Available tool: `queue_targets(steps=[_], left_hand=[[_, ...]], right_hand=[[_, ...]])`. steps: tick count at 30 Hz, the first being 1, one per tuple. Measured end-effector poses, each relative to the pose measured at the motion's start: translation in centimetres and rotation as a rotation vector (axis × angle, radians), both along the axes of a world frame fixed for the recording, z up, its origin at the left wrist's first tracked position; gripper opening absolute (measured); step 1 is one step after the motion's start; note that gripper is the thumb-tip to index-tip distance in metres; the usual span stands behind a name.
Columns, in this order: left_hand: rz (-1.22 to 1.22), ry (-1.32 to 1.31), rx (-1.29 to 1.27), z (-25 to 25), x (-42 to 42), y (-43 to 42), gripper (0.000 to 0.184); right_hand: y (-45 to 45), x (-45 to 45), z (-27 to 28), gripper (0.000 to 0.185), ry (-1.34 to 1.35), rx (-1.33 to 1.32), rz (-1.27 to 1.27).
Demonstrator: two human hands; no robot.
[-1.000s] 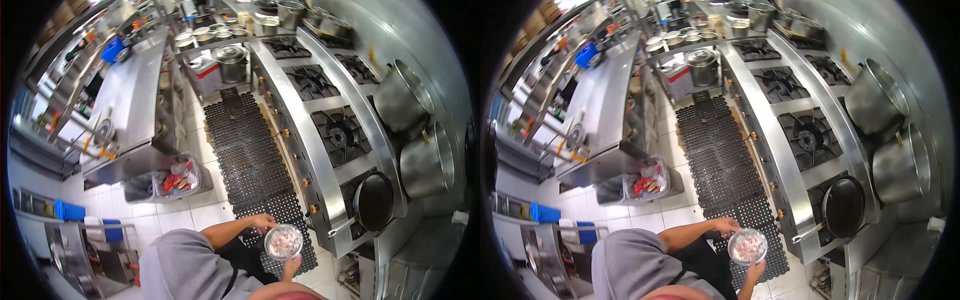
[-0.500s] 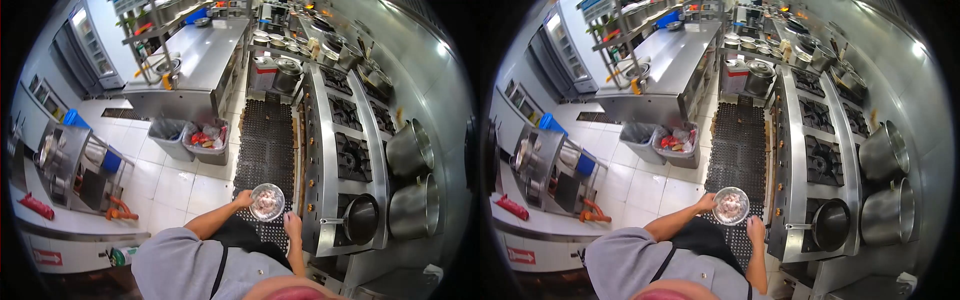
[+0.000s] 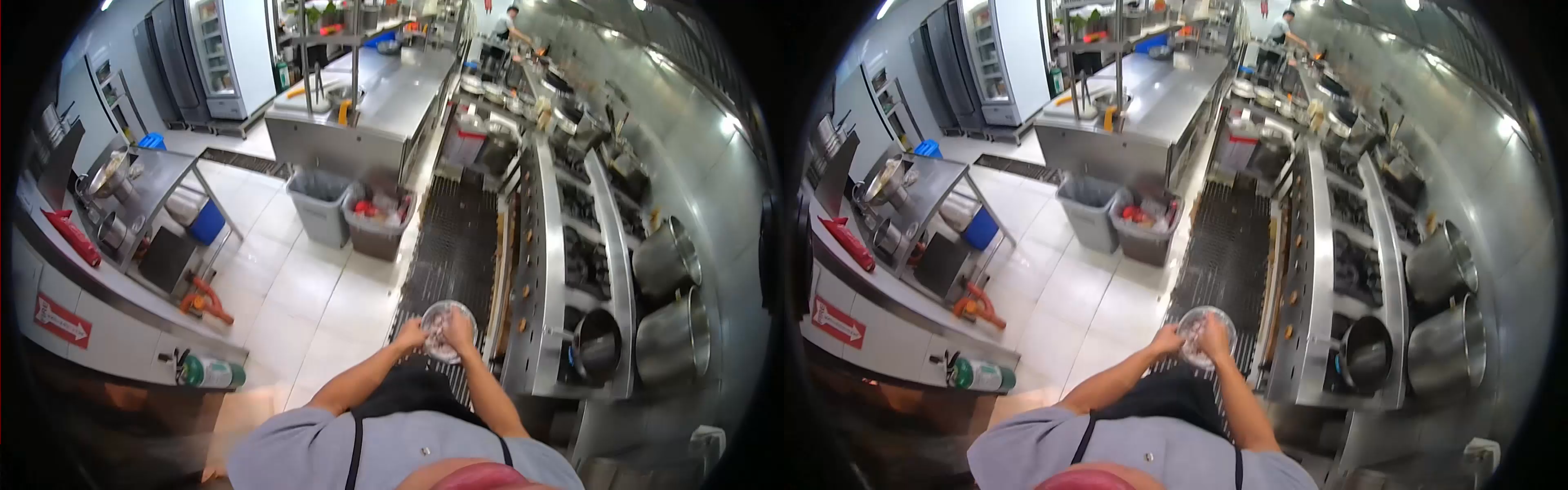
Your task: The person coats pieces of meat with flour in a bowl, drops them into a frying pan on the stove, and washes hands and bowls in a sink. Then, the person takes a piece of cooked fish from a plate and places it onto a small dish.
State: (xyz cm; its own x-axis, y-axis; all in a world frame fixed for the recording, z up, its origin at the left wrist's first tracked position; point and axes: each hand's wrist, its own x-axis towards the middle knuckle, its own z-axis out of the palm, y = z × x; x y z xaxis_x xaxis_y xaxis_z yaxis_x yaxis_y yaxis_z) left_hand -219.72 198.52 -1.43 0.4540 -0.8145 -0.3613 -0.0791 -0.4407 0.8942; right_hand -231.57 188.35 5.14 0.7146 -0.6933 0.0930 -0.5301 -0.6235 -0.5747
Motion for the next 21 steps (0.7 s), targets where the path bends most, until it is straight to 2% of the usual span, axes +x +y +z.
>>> queue_targets(steps=[1, 2, 3, 5, 6, 9, 10, 12, 13, 14, 15, 16, 17, 18, 19, 20, 21], left_hand=[[0.033, 0.102, 0.043, 2.7, -1.6, 2.4, 0.030], [0.069, 0.186, 0.066, 4.6, -2.2, 3.7, 0.029], [0.066, 0.183, 0.075, 3.6, -2.7, 4.5, 0.029], [0.098, 0.334, 0.003, 0.0, -4.4, 6.2, 0.028], [0.109, 0.413, -0.004, 0.6, -4.9, 7.1, 0.029], [0.067, 0.436, 0.025, 2.9, -6.6, 9.0, 0.032], [0.061, 0.440, 0.013, 2.9, -7.3, 9.4, 0.033], [0.077, 0.442, 0.030, 4.0, -8.6, 10.5, 0.033], [0.073, 0.436, 0.024, 4.8, -8.9, 10.3, 0.033], [0.049, 0.416, -0.009, 4.6, -9.5, 10.2, 0.033], [0.026, 0.272, -0.050, 1.5, -9.4, 9.4, 0.033], [-0.027, 0.140, -0.068, -3.8, -9.2, 8.4, 0.034], [-0.132, 0.091, -0.021, -2.9, -9.3, 8.5, 0.029], [-0.239, 0.038, 0.019, -2.1, -9.3, 8.5, 0.025], [-0.345, -0.017, 0.052, -1.2, -9.4, 8.4, 0.021], [-0.108, 0.312, -0.003, 2.9, -12.5, 8.0, 0.017], [-0.094, 0.432, -0.045, 4.7, -14.3, 7.5, 0.020]], right_hand=[[1.8, -1.1, 0.0, 0.036, 0.082, -0.021, -0.038], [2.9, -1.8, 0.3, 0.034, 0.017, -0.029, 0.029], [3.7, -2.4, 0.4, 0.034, 0.015, -0.021, 0.025], [5.5, -4.1, 0.3, 0.039, -0.052, -0.007, 0.181], [6.5, -4.6, 1.1, 0.042, -0.026, -0.025, 0.197], [7.2, -6.1, 0.5, 0.039, -0.017, -0.107, 0.236], [7.9, -6.6, 2.1, 0.032, 0.102, -0.081, 0.209], [8.8, -7.4, 3.2, 0.030, 0.150, -0.046, 0.202], [8.4, -7.9, 3.3, 0.028, 0.192, -0.036, 0.180], [7.8, -8.6, 2.0, 0.030, 0.050, -0.057, 0.236], [7.4, -9.1, 0.6, 0.032, -0.078, -0.180, 0.320], [6.8, -10.1, -1.3, 0.034, -0.195, -0.284, 0.370], [6.0, -10.2, -3.7, 0.043, -0.083, -0.178, 0.349], [6.0, -10.9, -2.3, 0.053, 0.015, -0.015, 0.375], [6.9, -12.6, 1.3, 0.043, 0.077, 0.156, 0.253], [8.0, -14.3, 5.0, 0.033, 0.133, 0.314, 0.115], [7.7, -16.0, 2.4, 0.030, 0.053, -0.063, 0.083]])
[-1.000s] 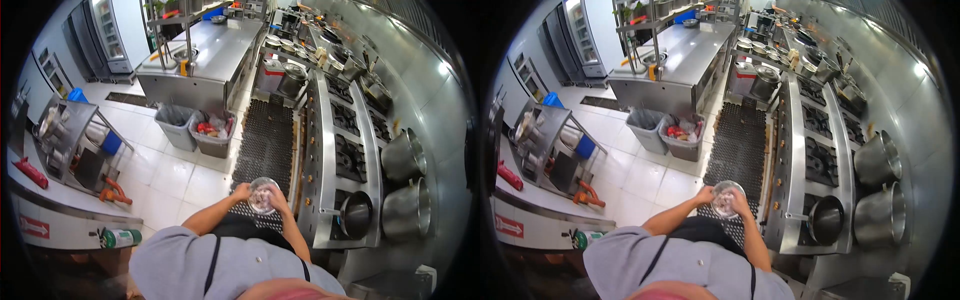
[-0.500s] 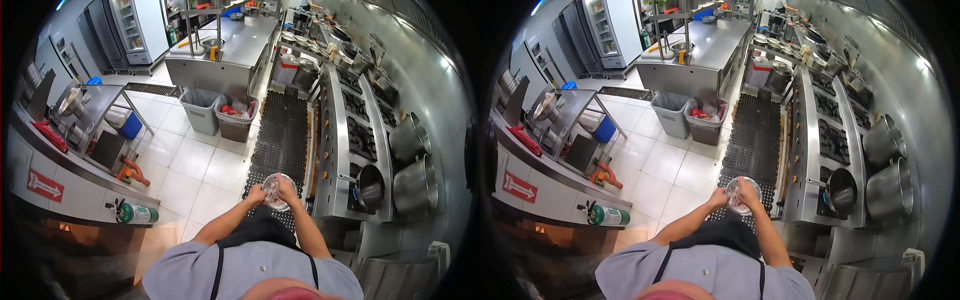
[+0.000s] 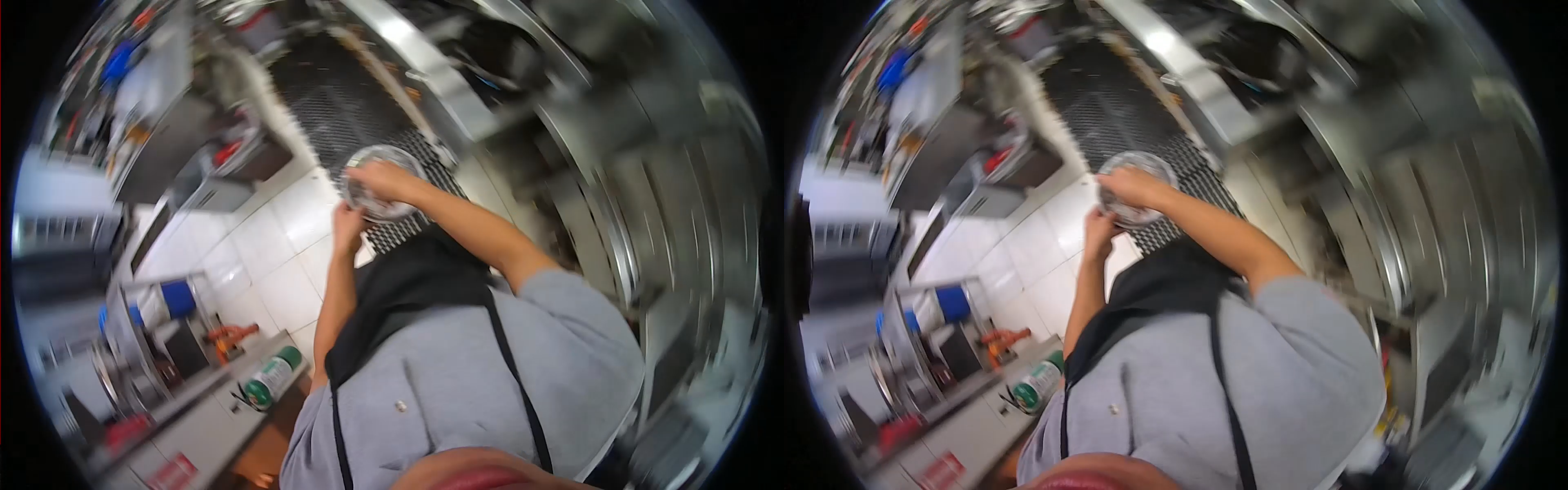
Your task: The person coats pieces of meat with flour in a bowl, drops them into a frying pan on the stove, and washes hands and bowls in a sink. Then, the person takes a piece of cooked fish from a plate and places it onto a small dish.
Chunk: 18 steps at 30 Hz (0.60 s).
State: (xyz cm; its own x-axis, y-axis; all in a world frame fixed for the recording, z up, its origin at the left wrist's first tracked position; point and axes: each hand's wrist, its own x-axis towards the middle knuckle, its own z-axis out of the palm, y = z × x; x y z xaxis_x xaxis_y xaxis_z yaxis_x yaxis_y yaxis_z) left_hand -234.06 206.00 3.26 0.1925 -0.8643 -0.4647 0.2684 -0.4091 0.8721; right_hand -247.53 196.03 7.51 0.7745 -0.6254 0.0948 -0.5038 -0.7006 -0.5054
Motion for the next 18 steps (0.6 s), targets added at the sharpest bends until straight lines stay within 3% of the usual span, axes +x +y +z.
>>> queue_targets(steps=[3, 5, 10, 12, 18], left_hand=[[-0.096, 0.024, 0.033, 0.6, -4.9, -1.3, 0.026], [-0.130, 0.011, 0.105, 1.1, -6.8, -2.2, 0.028], [-0.283, 0.035, 0.128, 0.7, -13.6, -5.9, 0.030], [-0.347, 0.045, 0.100, 1.1, -15.7, -7.1, 0.030], [-0.396, 0.045, 0.075, 2.0, -17.9, -11.6, 0.031]], right_hand=[[0.1, -5.7, 0.1, 0.027, -0.043, -0.083, -0.177], [-0.2, -8.4, -0.1, 0.030, 0.121, -0.307, -0.261], [-2.5, -14.5, -2.6, 0.018, 0.246, 0.049, -0.255], [-2.9, -16.9, -2.3, 0.017, 0.143, 0.136, -0.436], [-4.7, -21.7, 3.8, 0.028, -0.111, 0.082, -0.504]])
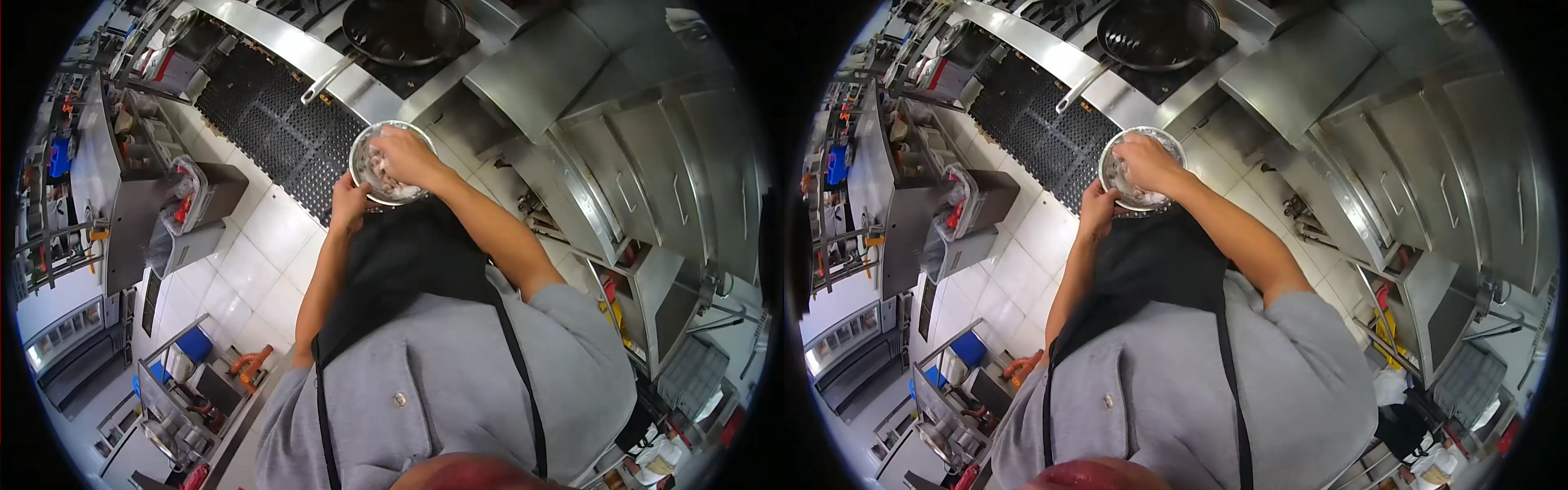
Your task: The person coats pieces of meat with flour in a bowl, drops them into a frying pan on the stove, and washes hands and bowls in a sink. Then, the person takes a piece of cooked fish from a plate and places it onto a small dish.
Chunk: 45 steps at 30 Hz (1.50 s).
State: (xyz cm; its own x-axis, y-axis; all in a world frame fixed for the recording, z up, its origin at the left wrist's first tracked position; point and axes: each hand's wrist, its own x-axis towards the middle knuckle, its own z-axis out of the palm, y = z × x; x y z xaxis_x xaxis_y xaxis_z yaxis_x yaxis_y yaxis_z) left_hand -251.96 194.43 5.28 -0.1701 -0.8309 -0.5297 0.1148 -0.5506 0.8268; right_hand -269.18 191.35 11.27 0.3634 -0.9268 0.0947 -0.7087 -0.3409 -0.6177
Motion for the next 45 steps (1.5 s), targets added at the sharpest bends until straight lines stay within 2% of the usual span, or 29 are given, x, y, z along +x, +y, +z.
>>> queue_targets(steps=[3, 6, 7, 8, 10, 12, 14, 18, 20, 22, 23, 25, 29, 31, 33, 35, 36, 38, 41, 44, 45], left_hand=[[-0.087, -0.035, -0.020, 1.2, -1.1, -2.1, 0.028], [-0.203, 0.024, -0.017, 1.1, -2.0, -4.7, 0.028], [-0.215, 0.076, -0.013, 0.8, -2.3, -5.4, 0.027], [-0.233, 0.084, -0.004, 0.7, -2.3, -6.2, 0.027], [-0.342, 0.116, -0.030, 0.9, -2.3, -7.8, 0.027], [-0.431, 0.096, -0.054, 0.9, -1.7, -9.7, 0.028], [-0.523, 0.074, -0.050, 2.0, -1.0, -11.5, 0.031], [-0.544, 0.122, -0.085, 3.9, 0.1, -15.0, 0.033], [-0.555, 0.122, -0.102, 4.2, 0.5, -16.6, 0.033], [-0.563, 0.034, -0.163, 4.8, 1.0, -18.0, 0.031], [-0.543, 0.064, -0.140, 5.5, 1.4, -18.4, 0.026], [-0.525, 0.091, -0.133, 5.4, 2.0, -19.0, 0.025], [-0.497, 0.098, -0.132, 6.1, 3.6, -19.8, 0.022], [-0.493, 0.063, -0.150, 5.8, 4.6, -19.6, 0.020], [-0.487, 0.049, -0.137, 6.4, 6.1, -19.1, 0.019], [-0.474, 0.054, -0.137, 5.4, 7.6, -18.6, 0.018], [-0.469, 0.050, -0.136, 5.1, 8.3, -18.4, 0.018], [-0.429, 0.055, -0.124, 5.3, 9.6, -17.7, 0.019], [-0.410, 0.007, -0.112, 5.6, 11.0, -17.0, 0.020], [-0.395, 0.003, -0.094, 6.2, 11.8, -16.6, 0.020], [-0.398, -0.006, -0.087, 6.1, 12.0, -16.6, 0.021]], right_hand=[[-0.6, -1.0, 2.8, 0.030, -0.119, -0.072, -0.148], [-1.6, -2.2, 2.4, 0.031, -0.063, -0.039, -0.185], [-1.5, -2.3, 1.7, 0.028, 0.069, -0.009, -0.239], [-1.4, -2.3, 1.1, 0.028, 0.078, -0.001, -0.257], [-1.3, -1.7, 0.5, 0.024, 0.334, 0.097, -0.380], [-1.9, -1.2, 0.9, 0.018, 0.349, 0.171, -0.457], [-2.3, -1.4, 2.1, 0.020, 0.290, 0.081, -0.471], [-4.8, -1.2, 5.1, 0.024, 0.059, 0.002, -0.608], [-6.2, -1.2, 6.3, 0.018, 0.074, -0.085, -0.621], [-7.6, -0.7, 7.6, 0.013, -0.319, 0.098, -0.775], [-8.6, -0.6, 8.3, 0.013, -0.318, 0.101, -0.781], [-10.8, -0.8, 9.7, 0.008, -0.511, -0.012, -0.838], [-15.6, -1.9, 12.4, 0.010, -0.522, -0.118, -0.794], [-18.6, -2.5, 12.4, 0.008, -0.331, -0.159, -0.809], [-22.0, -5.1, 9.1, 0.030, -0.233, -0.047, -0.773], [-24.8, -4.5, 7.3, 0.025, 0.073, 0.004, -0.846], [-26.0, -5.1, 5.8, 0.025, 0.070, 0.005, -0.841], [-28.5, -6.6, 1.5, 0.015, 0.283, 0.080, -0.772], [-31.9, -9.9, -5.1, 0.019, 0.240, 0.197, -0.767], [-31.5, -10.6, -5.1, 0.021, 0.341, 0.059, -0.741], [-30.4, -10.0, -3.2, 0.023, 0.398, -0.003, -0.780]])
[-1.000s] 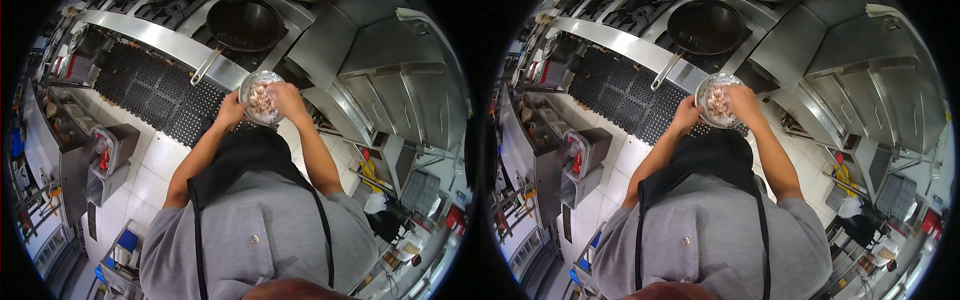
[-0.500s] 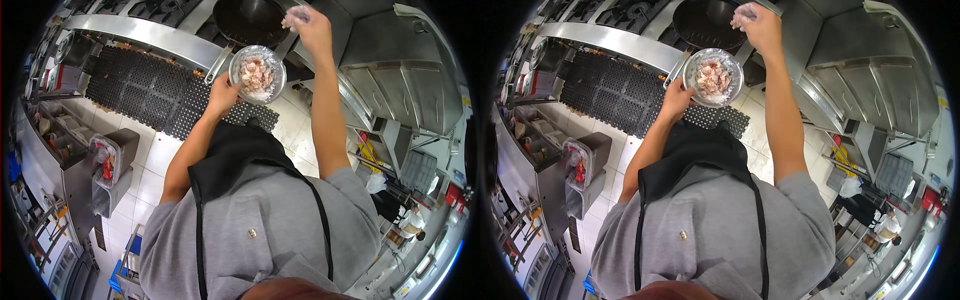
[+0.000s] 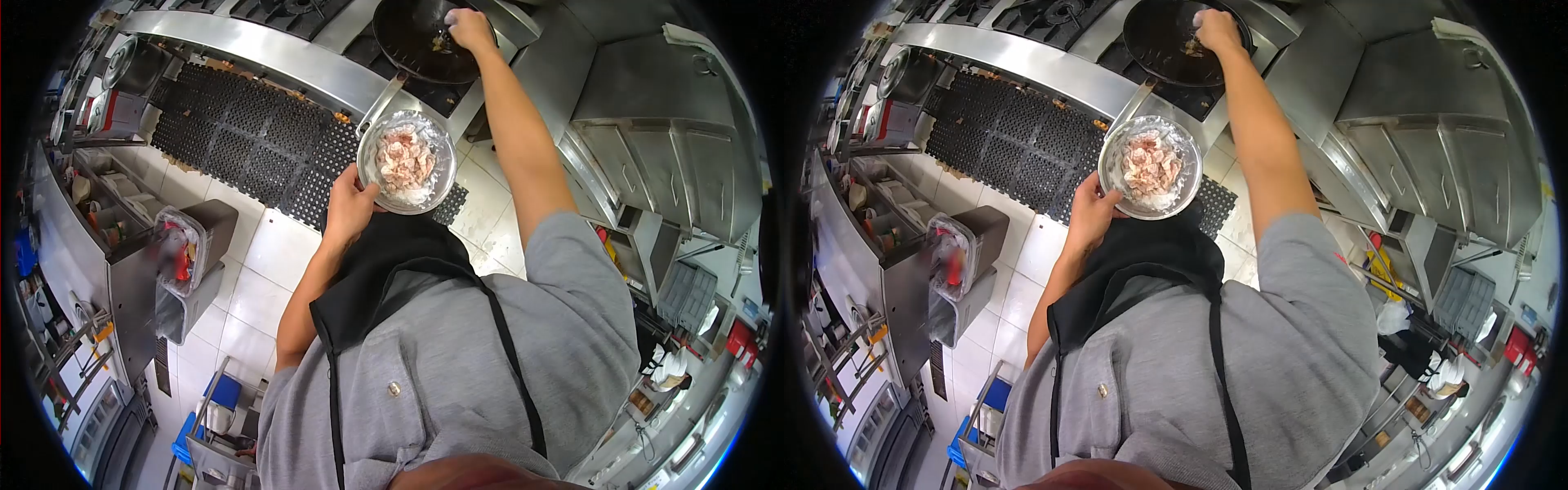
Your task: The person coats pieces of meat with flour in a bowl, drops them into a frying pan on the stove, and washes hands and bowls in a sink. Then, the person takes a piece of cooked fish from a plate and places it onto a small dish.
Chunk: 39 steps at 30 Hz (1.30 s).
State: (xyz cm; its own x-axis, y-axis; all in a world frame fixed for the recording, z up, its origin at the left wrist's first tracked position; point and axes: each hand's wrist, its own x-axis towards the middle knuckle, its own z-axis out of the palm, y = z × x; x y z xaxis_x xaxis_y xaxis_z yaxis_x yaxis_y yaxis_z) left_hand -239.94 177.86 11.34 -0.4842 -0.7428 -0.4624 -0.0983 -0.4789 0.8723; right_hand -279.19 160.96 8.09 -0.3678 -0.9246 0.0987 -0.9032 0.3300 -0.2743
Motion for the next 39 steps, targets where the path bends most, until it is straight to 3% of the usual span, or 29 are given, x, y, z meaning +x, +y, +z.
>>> queue_targets(steps=[4, 8, 11, 14, 17, 19, 21, 24, 27, 29, 34, 37, 39], left_hand=[[-0.040, 0.022, 0.020, 0.4, 0.1, -0.1, 0.023], [-0.182, 0.048, 0.022, 0.3, -0.9, 0.1, 0.028], [-0.329, 0.059, 0.045, 0.5, -2.6, 0.5, 0.032], [-0.370, 0.100, 0.064, 0.2, -5.0, 1.6, 0.031], [-0.386, 0.114, 0.038, -0.3, -7.6, 2.2, 0.030], [-0.366, 0.091, 0.094, -0.5, -9.3, 2.5, 0.028], [-0.356, 0.071, 0.073, -1.7, -10.9, 2.8, 0.026], [-0.341, 0.085, 0.035, -3.2, -12.9, 3.4, 0.037], [-0.300, 0.095, 0.069, -2.2, -14.4, 3.8, 0.026], [-0.290, 0.140, 0.070, -1.7, -15.1, 3.9, 0.026], [-0.278, 0.186, 0.067, 1.4, -15.2, 3.1, 0.027], [-0.283, 0.212, 0.065, 1.5, -15.4, 1.7, 0.027], [-0.308, 0.228, 0.069, 1.5, -14.9, 0.5, 0.027]], right_hand=[[9.4, 3.3, 8.0, 0.012, 0.042, -0.394, 0.089], [21.8, 12.4, 14.6, 0.011, -0.114, -0.243, -0.079], [26.5, 16.5, 11.6, 0.019, -0.371, -0.037, -0.068], [27.6, 19.2, 7.6, 0.042, -0.176, 0.028, 0.028], [27.8, 17.2, 5.6, 0.041, -0.222, 0.037, 0.009], [28.2, 15.0, 7.3, 0.041, -0.144, 0.038, 0.033], [29.1, 12.6, 8.6, 0.032, -0.258, -0.093, 0.025], [29.2, 10.7, 12.2, 0.025, -0.217, -0.190, 0.047], [29.0, 8.9, 12.6, 0.033, -0.290, -0.209, -0.005], [29.2, 7.1, 11.3, 0.028, -0.159, -0.148, -0.022], [29.1, 8.6, 15.5, 0.024, -0.323, -0.119, -0.129], [28.2, 6.4, 14.1, 0.021, -0.533, -0.270, -0.155], [27.3, 6.4, 14.2, 0.019, -0.535, -0.326, -0.137]])
